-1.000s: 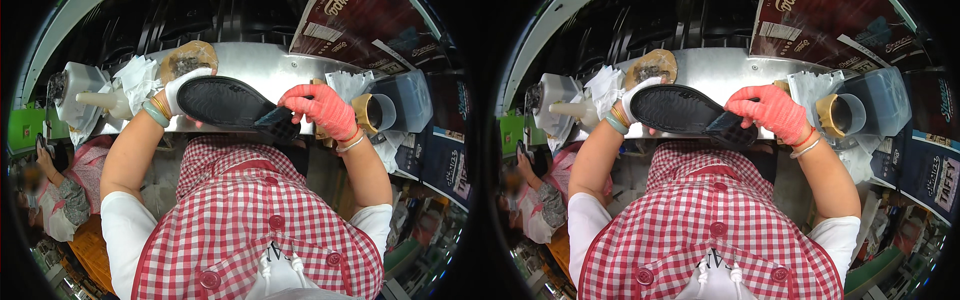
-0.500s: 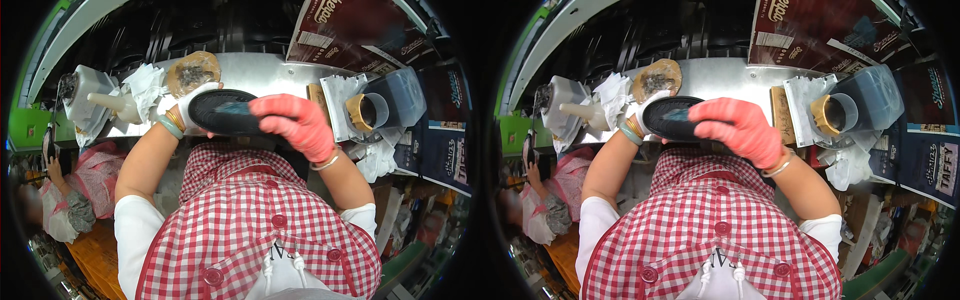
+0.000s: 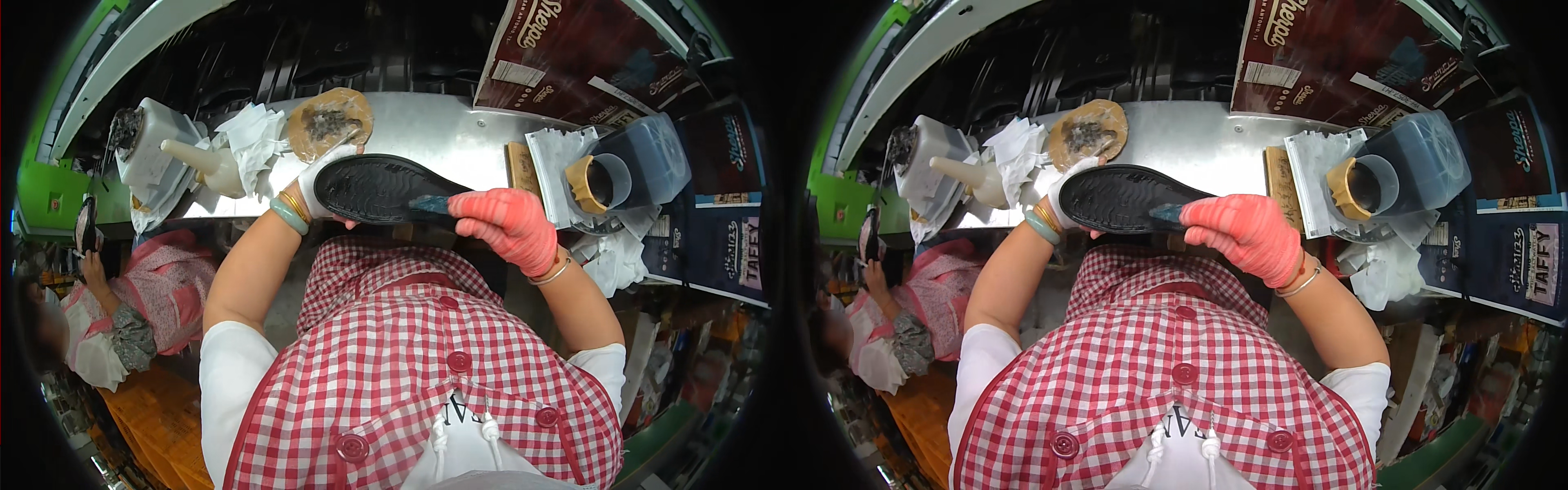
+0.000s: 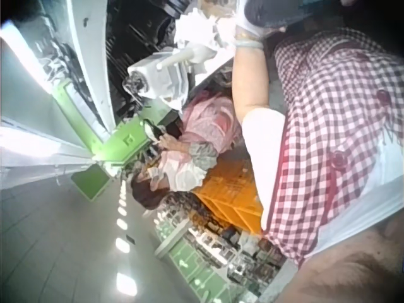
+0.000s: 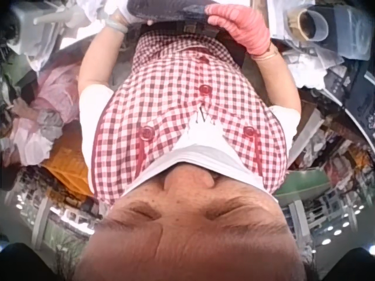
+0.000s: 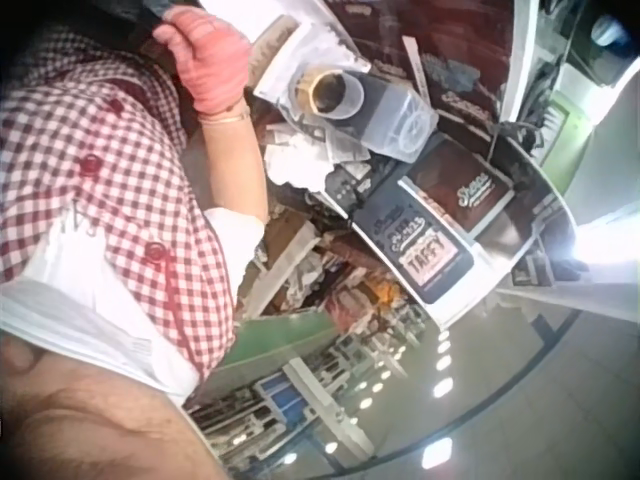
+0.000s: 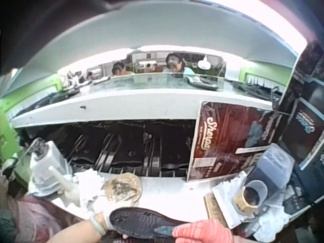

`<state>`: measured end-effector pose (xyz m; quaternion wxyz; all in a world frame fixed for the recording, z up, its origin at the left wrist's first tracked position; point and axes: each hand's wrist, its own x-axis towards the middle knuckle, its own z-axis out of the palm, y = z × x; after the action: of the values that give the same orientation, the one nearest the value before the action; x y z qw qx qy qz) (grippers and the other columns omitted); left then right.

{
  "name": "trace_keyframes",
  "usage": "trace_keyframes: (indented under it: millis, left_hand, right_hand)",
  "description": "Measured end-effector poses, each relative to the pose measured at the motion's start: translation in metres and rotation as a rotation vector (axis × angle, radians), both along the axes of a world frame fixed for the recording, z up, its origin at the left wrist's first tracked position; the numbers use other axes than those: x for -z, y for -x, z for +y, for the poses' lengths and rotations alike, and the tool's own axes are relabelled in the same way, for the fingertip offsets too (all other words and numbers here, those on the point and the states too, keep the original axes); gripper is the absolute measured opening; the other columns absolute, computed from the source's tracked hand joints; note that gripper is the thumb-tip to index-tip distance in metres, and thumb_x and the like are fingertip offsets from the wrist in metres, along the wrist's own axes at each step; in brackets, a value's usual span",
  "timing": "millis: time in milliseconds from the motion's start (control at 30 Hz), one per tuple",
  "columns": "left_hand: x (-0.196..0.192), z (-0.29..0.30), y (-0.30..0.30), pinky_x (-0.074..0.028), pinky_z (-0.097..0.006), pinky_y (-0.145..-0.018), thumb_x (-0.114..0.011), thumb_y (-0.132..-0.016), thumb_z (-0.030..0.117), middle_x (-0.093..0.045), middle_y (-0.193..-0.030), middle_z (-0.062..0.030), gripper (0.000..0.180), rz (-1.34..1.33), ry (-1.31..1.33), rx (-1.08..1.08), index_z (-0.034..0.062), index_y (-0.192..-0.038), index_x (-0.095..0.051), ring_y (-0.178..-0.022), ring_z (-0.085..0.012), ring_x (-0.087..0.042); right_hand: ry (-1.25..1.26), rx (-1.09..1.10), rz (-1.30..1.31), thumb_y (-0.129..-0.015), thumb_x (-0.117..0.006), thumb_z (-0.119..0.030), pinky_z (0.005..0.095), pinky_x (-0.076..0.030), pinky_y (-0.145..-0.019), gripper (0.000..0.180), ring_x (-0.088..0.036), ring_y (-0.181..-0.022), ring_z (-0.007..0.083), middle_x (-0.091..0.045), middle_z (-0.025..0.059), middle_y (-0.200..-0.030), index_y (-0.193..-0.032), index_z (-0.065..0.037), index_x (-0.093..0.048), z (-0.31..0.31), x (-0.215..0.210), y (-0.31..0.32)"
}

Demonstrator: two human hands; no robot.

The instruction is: The person scrubs the soles of black slip-on shoes with a small blue brush. They repeatedly pick up shoes from a green conveyor belt, scrub the textured bottom, and place them back on the belt. The person wears pink gloves and a red checkered apron.

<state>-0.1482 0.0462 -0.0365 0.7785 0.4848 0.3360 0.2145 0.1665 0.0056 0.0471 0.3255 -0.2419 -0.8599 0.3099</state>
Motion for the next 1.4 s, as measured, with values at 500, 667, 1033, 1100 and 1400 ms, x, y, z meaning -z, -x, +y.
trace_keyframes:
  millis: [500,667,1033,1100,1400]
  left_hand:
    - [-0.002,-0.054,-0.009,-0.057,-0.042,-0.063,-0.036,-0.091,0.051,-0.062,-0.104,-0.0205,0.062,-0.546,0.605,-0.310,-0.0008,-0.123,-0.048,-0.078,-0.0307,-0.065]
    - [-0.042,-0.081,-0.030,-0.053,-0.054,-0.075,-0.058,-0.083,0.041,-0.047,-0.127,-0.0244,0.067,-0.704,0.222,-0.364,-0.0012,-0.131,-0.039,-0.101,-0.0363,-0.059]
    - [-0.092,-0.074,-0.043,-0.035,-0.044,-0.102,-0.071,-0.070,0.018,-0.041,-0.135,-0.0113,0.072,0.509,-1.326,-0.510,0.0070,-0.133,-0.038,-0.119,-0.0237,-0.046]
    - [-0.096,-0.055,-0.029,-0.032,-0.046,-0.104,-0.060,-0.077,0.025,-0.044,-0.132,-0.0139,0.057,0.624,-1.708,-0.531,0.0085,-0.129,-0.042,-0.118,-0.0269,-0.047]
    - [-0.096,-0.042,-0.009,-0.026,-0.048,-0.107,-0.044,-0.089,0.044,-0.042,-0.132,-0.0150,0.056,0.032,-1.467,-0.468,0.0206,-0.136,-0.027,-0.117,-0.0307,-0.049]
  right_hand:
    - [0.557,0.232,0.379,-0.081,-0.068,-0.012,0.0242,-0.051,-0.066,0.022,-0.064,-0.073,0.0154,-0.067,0.0087,-0.085,-0.099,0.000,-0.066,-0.046,0.001,0.037]
    - [0.707,0.419,0.888,-0.086,-0.064,-0.013,0.0170,-0.043,-0.056,0.022,-0.059,-0.064,0.0079,-0.065,0.0056,-0.080,-0.104,-0.001,-0.064,-0.047,-0.046,0.028]
    - [0.740,0.607,1.265,-0.086,-0.064,-0.020,0.0166,-0.043,-0.052,0.024,-0.053,-0.055,0.0053,-0.059,-0.0006,-0.073,-0.105,-0.004,-0.062,-0.019,-0.028,0.013]
    - [0.772,0.648,1.246,-0.087,-0.062,-0.022,0.0159,-0.041,-0.049,0.023,-0.051,-0.052,0.0049,-0.058,-0.0004,-0.072,-0.100,-0.004,-0.062,-0.015,-0.025,0.017]
    - [0.852,0.582,1.227,-0.089,-0.055,-0.020,0.0169,-0.039,-0.046,0.020,-0.054,-0.052,0.0077,-0.060,0.0040,-0.074,-0.097,-0.002,-0.060,-0.011,-0.014,0.021]
